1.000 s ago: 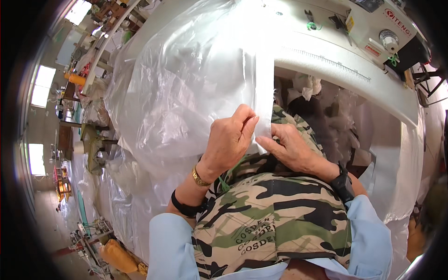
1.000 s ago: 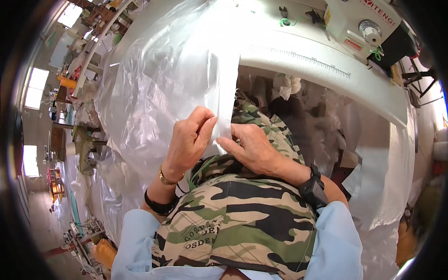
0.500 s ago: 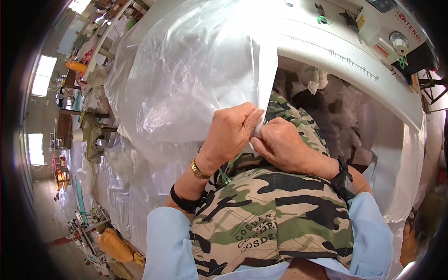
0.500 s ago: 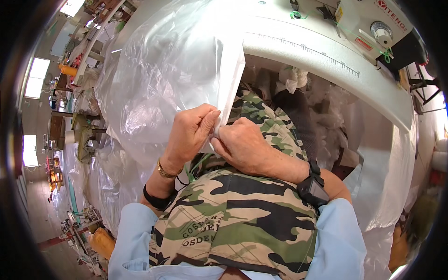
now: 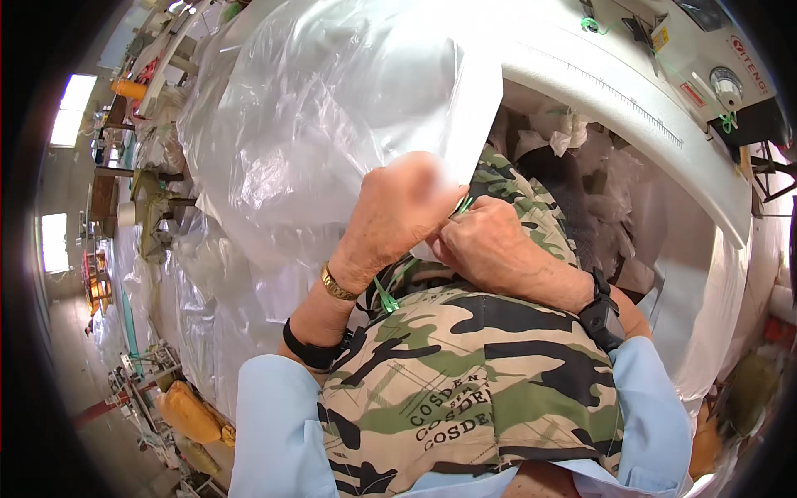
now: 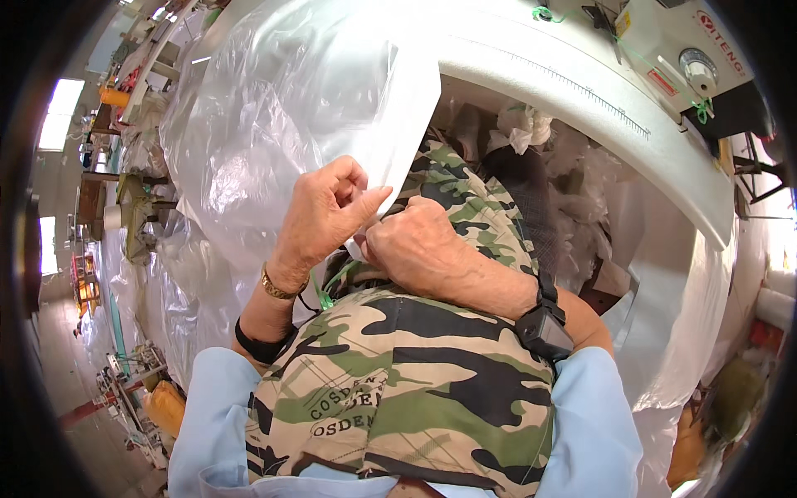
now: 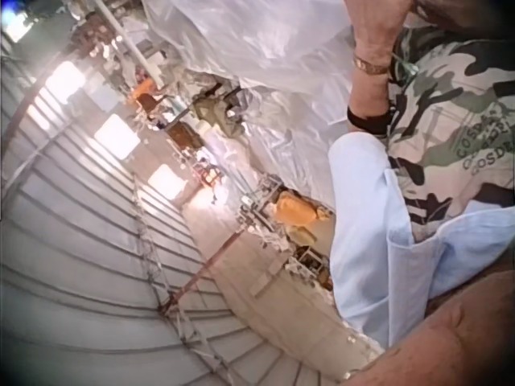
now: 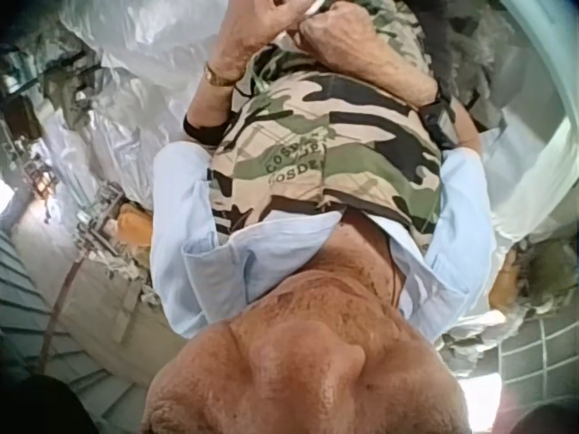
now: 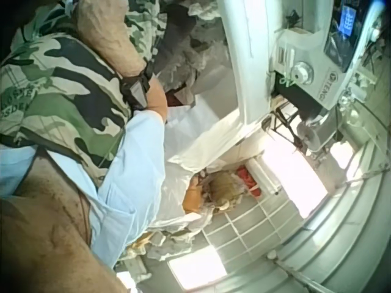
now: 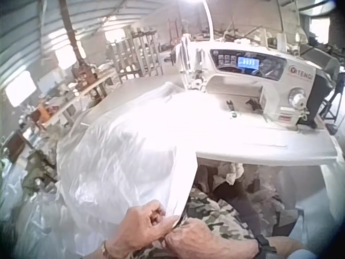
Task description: Sewing a large white plastic or synthetic fabric sheet using an industrial sewing machine.
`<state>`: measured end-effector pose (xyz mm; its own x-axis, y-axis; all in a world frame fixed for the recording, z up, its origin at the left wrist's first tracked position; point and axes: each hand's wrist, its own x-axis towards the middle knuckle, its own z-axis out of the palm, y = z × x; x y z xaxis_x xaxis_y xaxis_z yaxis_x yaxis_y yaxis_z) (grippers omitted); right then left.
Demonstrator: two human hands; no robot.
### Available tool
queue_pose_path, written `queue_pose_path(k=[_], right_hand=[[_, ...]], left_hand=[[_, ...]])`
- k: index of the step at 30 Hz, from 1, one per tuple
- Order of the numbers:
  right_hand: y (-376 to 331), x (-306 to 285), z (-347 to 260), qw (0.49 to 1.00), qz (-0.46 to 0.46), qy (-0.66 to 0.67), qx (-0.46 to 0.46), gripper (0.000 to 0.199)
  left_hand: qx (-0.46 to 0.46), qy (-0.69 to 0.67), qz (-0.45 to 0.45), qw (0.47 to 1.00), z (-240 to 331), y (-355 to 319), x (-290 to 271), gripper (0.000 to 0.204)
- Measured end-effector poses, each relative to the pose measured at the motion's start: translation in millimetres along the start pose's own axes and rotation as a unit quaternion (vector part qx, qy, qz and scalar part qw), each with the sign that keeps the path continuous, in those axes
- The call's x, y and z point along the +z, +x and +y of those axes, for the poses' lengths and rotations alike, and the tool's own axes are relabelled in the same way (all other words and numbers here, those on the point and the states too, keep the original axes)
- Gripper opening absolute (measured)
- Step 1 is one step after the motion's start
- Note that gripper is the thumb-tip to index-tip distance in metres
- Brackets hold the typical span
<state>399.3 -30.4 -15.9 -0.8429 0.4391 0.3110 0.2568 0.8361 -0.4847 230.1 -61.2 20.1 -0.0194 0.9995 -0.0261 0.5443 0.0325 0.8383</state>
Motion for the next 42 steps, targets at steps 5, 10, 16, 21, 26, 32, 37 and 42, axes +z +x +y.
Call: queue_pose_path(k=[5,10,16,21,26,32,37,42], right_hand=[[-1.9,1.9,0.5,0.999,-0.006,0.035,0.020,0.031],[0.2,-0.3,-0.1,0.998,-0.041,0.022,0.051,0.033],[1.8,2.7,-1.7,0.999,-0.007,0.034,0.022,0.031],[1.7,-0.4,-6.1,0.999,-0.008,0.032,0.014,0.027],[9.4,8.7,-0.8,0.999,-0.038,-0.009,-0.024,0.024],[23.6,-8.6,11.1,0.990,0.005,0.069,-0.123,0.012],[52.4,27.0,77.3,0.835,0.398,0.321,0.201,0.024],[182.2,30.2,52.6,1.000,-0.006,-0.019,-0.022,0.027]], left_hand=[[-0.071,-0.150,-0.010,0.986,-7.6,-2.1,1.7,0.016],[-0.053,-0.109,0.023,0.992,-5.0,-7.8,0.2,0.013],[0.085,0.079,0.067,0.991,3.9,-10.7,2.3,0.010],[0.118,0.122,0.068,0.983,11.0,-13.8,4.5,0.009],[0.040,0.096,0.017,0.994,11.1,-10.6,-4.2,0.017],[0.013,0.119,0.092,0.989,8.1,-10.4,-16.7,0.013],[0.106,0.279,0.176,0.938,31.1,-16.6,-56.6,0.005],[0.272,0.395,0.125,0.869,87.0,1.9,-93.7,0.007]])
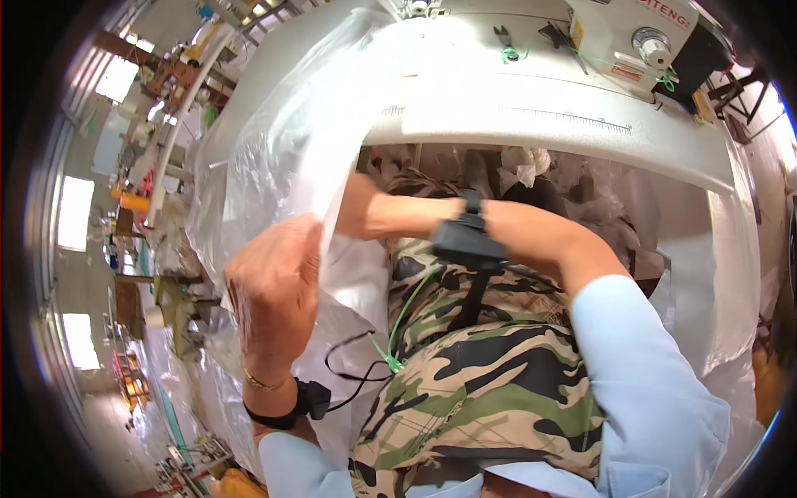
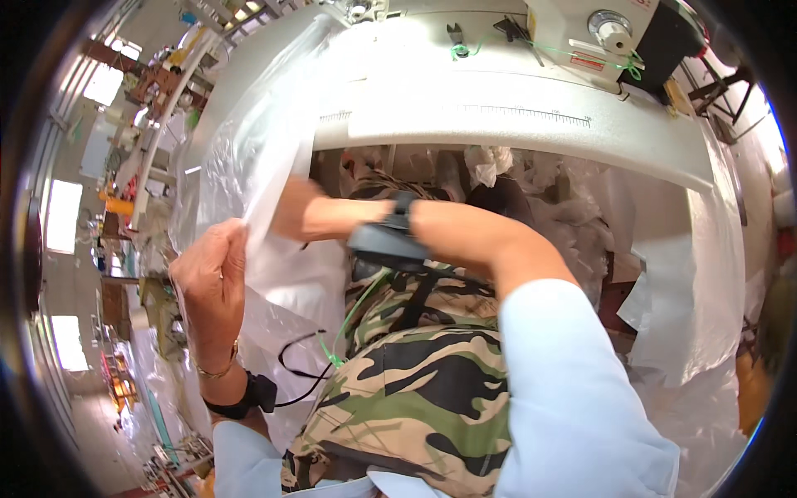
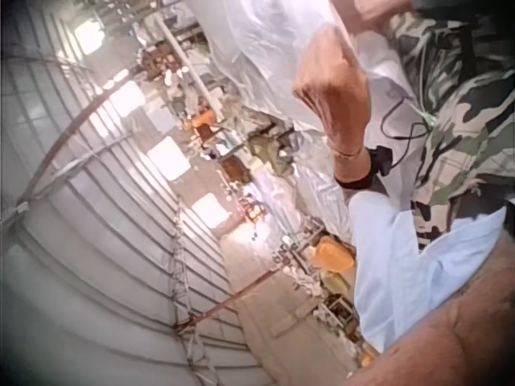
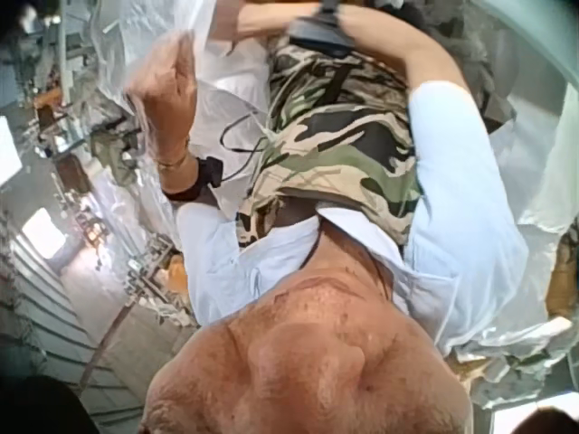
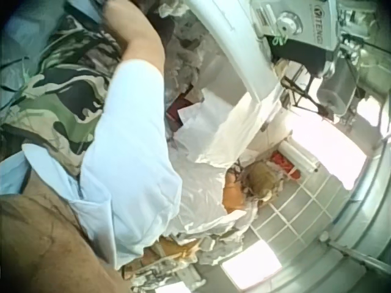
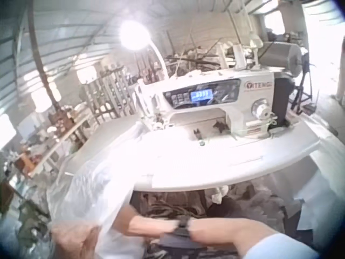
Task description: Sewing a large white plastic or synthetic fabric sheet using an industrial sewing machine.
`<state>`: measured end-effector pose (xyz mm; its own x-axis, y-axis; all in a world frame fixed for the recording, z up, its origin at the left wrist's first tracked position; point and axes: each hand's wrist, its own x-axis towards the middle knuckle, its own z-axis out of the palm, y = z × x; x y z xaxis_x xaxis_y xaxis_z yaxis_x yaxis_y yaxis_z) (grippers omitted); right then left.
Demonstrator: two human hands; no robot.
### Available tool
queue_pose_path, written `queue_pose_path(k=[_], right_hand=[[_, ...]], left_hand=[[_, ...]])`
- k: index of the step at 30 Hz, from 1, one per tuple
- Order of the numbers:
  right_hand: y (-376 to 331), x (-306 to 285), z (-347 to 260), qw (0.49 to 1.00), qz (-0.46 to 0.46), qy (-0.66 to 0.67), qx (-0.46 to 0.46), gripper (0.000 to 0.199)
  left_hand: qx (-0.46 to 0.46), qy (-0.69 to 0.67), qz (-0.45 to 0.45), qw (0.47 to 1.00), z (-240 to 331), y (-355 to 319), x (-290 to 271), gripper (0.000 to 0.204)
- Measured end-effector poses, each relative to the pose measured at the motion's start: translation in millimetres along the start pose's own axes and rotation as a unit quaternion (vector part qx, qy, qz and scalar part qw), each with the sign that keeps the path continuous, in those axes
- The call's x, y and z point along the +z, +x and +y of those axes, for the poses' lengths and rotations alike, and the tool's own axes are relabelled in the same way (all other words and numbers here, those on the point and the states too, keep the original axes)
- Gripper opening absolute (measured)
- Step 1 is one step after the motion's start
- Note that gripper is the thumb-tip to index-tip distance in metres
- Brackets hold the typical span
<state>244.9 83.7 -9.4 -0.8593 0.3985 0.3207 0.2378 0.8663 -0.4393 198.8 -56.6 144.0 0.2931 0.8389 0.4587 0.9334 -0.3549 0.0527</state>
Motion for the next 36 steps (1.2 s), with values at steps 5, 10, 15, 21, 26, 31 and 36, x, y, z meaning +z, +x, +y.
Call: queue_pose_path(k=[5,10,15,21,26,31,36], right_hand=[[-11.6,2.3,3.0,0.940,0.105,0.288,-0.146,0.028],[-65.0,-3.7,11.1,0.961,0.092,0.220,-0.141,0.029],[-113.1,-14.2,69.8,0.981,-0.184,0.063,-0.015,0.031],[-94.8,-126.2,82.5,0.988,-0.007,-0.151,0.041,0.025],[-79.3,-132.3,126.0,0.976,0.065,-0.200,-0.055,0.025],[-66.3,-131.2,147.8,0.982,0.052,-0.169,-0.071,0.016],[-56.4,-135.6,154.6,0.983,0.042,-0.157,-0.086,0.012]], left_hand=[[0.035,-0.037,-0.170,0.984,17.2,8.7,-4.7,0.003],[0.036,-0.058,-0.204,0.977,13.1,-49.0,78.9,0.006],[0.017,-0.069,-0.147,0.987,15.4,-62.9,113.3,0.007],[-0.035,-0.088,-0.118,0.988,20.5,-68.4,106.4,0.009],[-0.086,-0.113,-0.102,0.985,33.2,-63.8,96.1,0.014],[-0.118,-0.146,-0.098,0.977,40.1,-73.6,91.3,0.031],[-0.126,-0.194,-0.072,0.970,41.0,-76.4,86.1,0.052]])
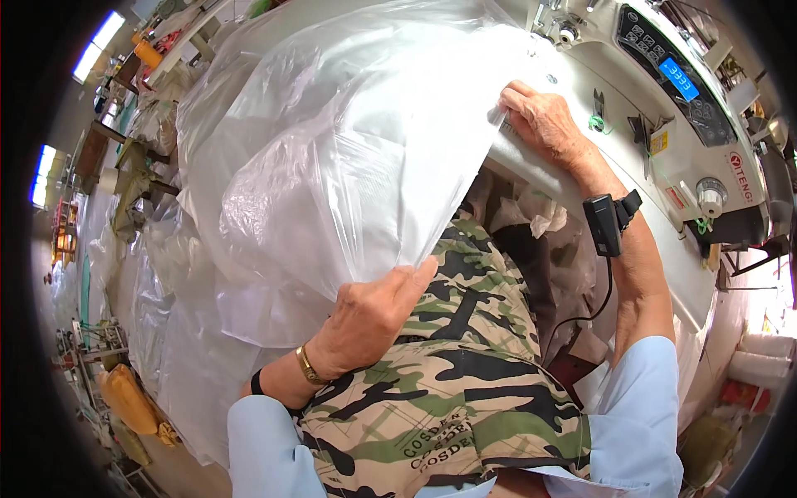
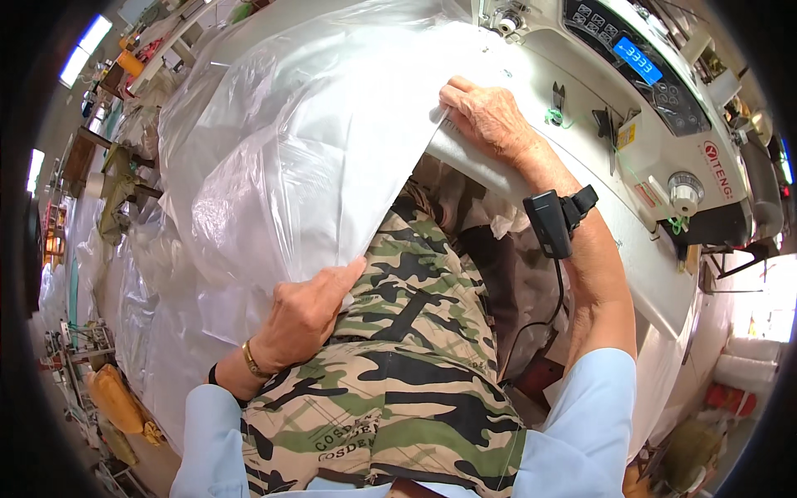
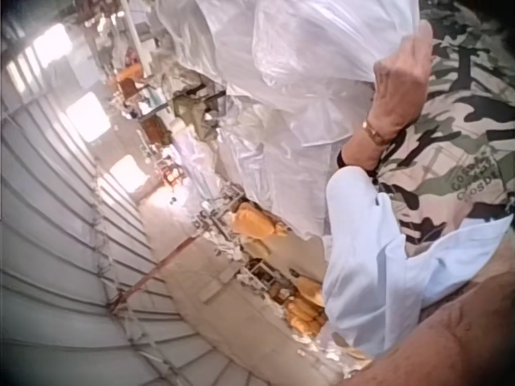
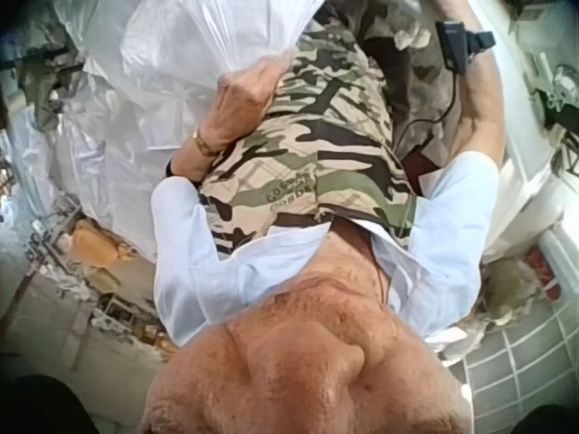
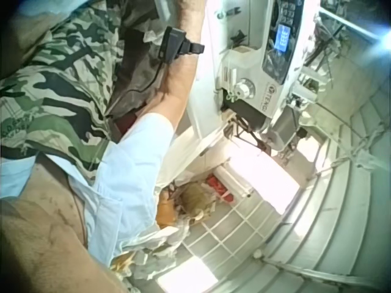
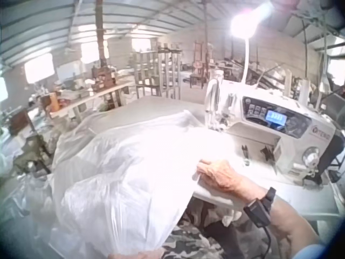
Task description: Sewing a large white plastic or synthetic fabric sheet using an industrial sewing machine.
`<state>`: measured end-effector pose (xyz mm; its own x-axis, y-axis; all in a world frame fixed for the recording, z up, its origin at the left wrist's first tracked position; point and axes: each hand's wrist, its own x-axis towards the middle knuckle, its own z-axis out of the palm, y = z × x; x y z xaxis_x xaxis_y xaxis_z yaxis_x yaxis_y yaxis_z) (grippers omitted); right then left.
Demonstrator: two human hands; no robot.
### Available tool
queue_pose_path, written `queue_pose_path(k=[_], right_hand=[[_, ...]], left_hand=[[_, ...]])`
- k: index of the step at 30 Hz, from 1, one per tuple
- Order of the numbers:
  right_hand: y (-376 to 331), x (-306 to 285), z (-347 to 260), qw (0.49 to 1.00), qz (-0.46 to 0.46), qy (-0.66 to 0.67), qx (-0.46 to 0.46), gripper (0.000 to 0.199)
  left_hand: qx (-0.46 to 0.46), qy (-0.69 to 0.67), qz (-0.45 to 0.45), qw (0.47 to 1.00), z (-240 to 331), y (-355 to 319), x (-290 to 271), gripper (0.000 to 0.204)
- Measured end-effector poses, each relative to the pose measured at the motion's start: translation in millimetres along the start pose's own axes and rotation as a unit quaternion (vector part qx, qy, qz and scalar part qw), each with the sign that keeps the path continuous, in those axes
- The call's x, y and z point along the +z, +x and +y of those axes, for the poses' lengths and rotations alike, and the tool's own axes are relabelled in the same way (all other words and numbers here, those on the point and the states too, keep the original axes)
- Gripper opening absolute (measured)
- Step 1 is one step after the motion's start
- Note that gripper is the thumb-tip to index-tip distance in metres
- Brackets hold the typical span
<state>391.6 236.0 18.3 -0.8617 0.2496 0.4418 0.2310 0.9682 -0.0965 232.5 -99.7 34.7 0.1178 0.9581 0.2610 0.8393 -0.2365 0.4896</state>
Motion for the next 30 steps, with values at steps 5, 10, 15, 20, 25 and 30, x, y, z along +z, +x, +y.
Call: queue_pose_path(k=[5,10,15,20,25,30], right_hand=[[7.3,2.9,4.0,1.000,-0.022,0.001,-0.008,0.012],[13.5,1.6,1.4,0.999,-0.028,-0.016,-0.002,0.014],[15.1,6.5,1.8,0.998,-0.022,-0.032,0.050,0.016],[9.6,9.2,1.2,0.989,0.049,-0.084,0.109,0.020],[7.1,13.4,4.7,0.987,0.026,-0.065,0.147,0.025],[1.9,14.8,7.5,0.984,0.002,-0.039,0.172,0.038]], left_hand=[[0.019,0.005,-0.029,0.999,-7.1,0.2,-1.1,0.059],[-0.015,-0.001,-0.024,1.000,-20.3,-6.4,12.4,0.062],[-0.032,-0.045,-0.013,0.998,-30.9,-2.3,27.3,0.059],[-0.029,-0.088,-0.023,0.995,-37.3,25.6,32.7,0.037],[0.009,-0.050,-0.035,0.998,-48.8,42.3,40.0,0.022],[0.035,-0.039,-0.020,0.998,-53.6,70.0,36.5,0.018]])
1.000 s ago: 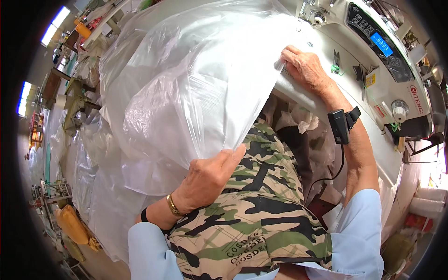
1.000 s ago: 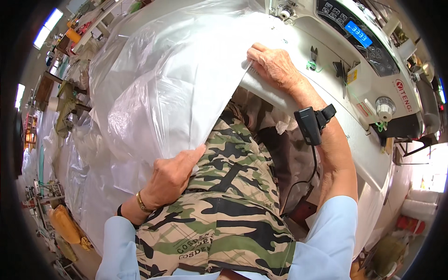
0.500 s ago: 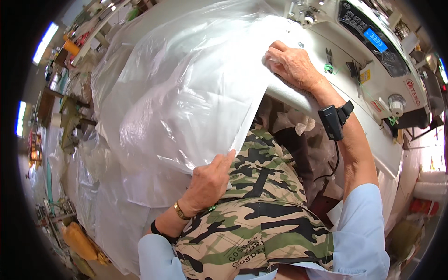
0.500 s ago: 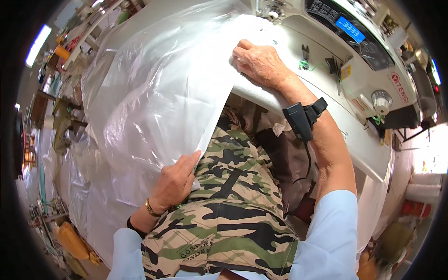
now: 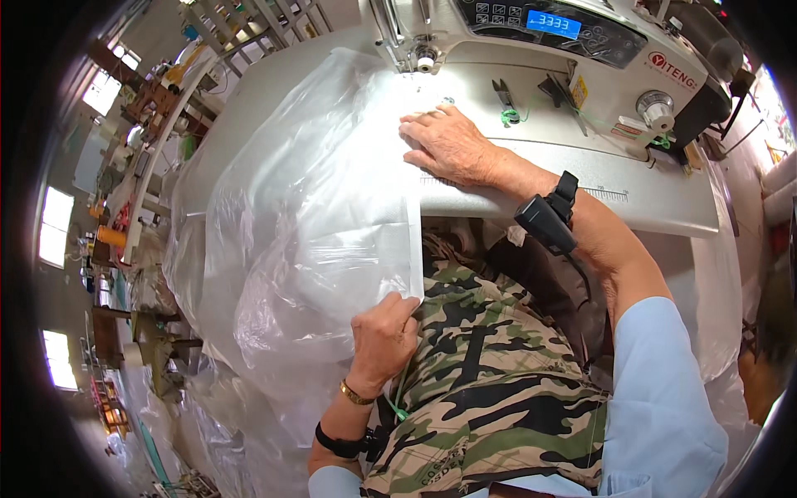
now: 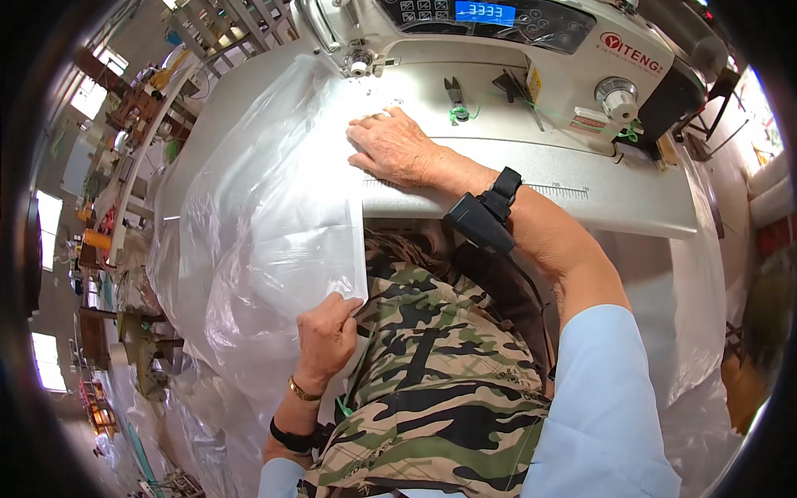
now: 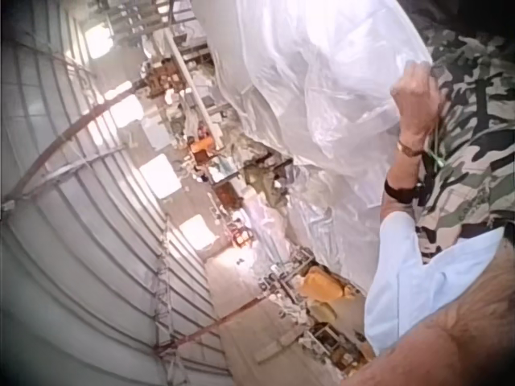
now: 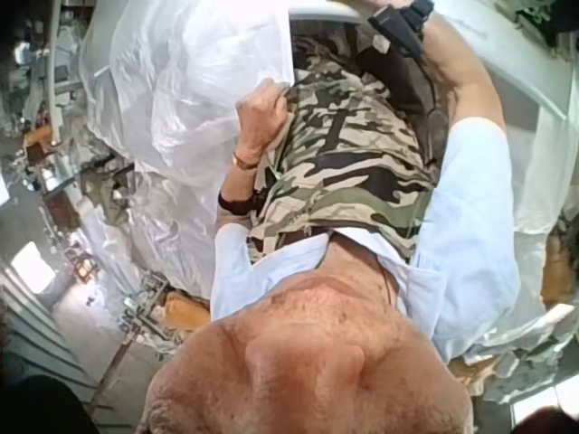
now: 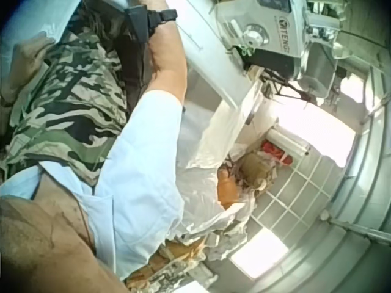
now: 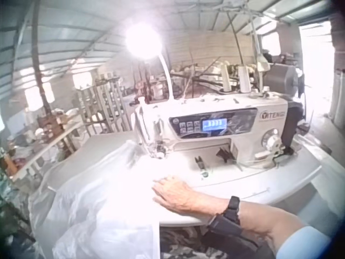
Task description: Sewing a large white plastic or synthetic fabric sheet using an industrial sewing machine.
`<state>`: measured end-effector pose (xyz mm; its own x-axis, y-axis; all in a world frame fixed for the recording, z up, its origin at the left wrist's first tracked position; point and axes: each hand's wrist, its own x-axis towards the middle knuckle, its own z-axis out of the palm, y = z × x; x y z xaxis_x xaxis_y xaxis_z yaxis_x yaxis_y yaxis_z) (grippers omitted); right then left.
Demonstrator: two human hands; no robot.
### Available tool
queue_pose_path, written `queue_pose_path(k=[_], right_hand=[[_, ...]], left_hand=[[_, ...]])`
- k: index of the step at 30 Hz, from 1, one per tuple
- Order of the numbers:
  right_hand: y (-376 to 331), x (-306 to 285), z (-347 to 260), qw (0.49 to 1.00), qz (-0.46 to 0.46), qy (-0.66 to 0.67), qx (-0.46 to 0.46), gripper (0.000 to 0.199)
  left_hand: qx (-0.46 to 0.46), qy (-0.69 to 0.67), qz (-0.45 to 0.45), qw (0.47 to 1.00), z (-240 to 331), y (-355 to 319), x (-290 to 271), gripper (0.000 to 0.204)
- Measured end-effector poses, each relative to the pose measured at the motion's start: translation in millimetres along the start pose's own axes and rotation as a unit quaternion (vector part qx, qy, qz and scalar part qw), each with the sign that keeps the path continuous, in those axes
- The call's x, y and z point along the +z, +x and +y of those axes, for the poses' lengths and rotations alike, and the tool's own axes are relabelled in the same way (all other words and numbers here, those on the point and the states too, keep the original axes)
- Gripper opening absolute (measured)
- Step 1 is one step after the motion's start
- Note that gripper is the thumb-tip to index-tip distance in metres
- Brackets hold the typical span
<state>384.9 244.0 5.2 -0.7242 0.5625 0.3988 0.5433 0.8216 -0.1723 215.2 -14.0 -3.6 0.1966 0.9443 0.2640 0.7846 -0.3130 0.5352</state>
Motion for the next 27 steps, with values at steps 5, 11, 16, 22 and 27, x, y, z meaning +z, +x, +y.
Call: queue_pose_path(k=[5,11,16,22,27], right_hand=[[-0.6,1.1,3.1,0.998,-0.035,0.041,0.015,0.061],[-0.5,3.5,2.0,0.998,-0.035,0.043,0.002,0.072],[-0.6,4.5,3.1,0.998,-0.036,0.053,0.004,0.071],[4.3,0.5,4.4,0.998,0.012,0.059,0.026,0.041],[7.6,1.3,6.9,0.997,0.045,0.061,0.022,0.019]], left_hand=[[0.025,0.011,0.033,0.999,-1.8,41.9,-8.9,0.014],[0.043,0.053,0.034,0.997,-14.9,92.1,-13.7,0.010],[0.064,0.100,0.041,0.992,-22.9,134.8,-12.7,0.013],[0.054,0.158,0.031,0.985,-25.8,187.6,-2.3,0.017],[0.023,0.175,0.048,0.983,-30.4,209.9,7.9,0.023]])
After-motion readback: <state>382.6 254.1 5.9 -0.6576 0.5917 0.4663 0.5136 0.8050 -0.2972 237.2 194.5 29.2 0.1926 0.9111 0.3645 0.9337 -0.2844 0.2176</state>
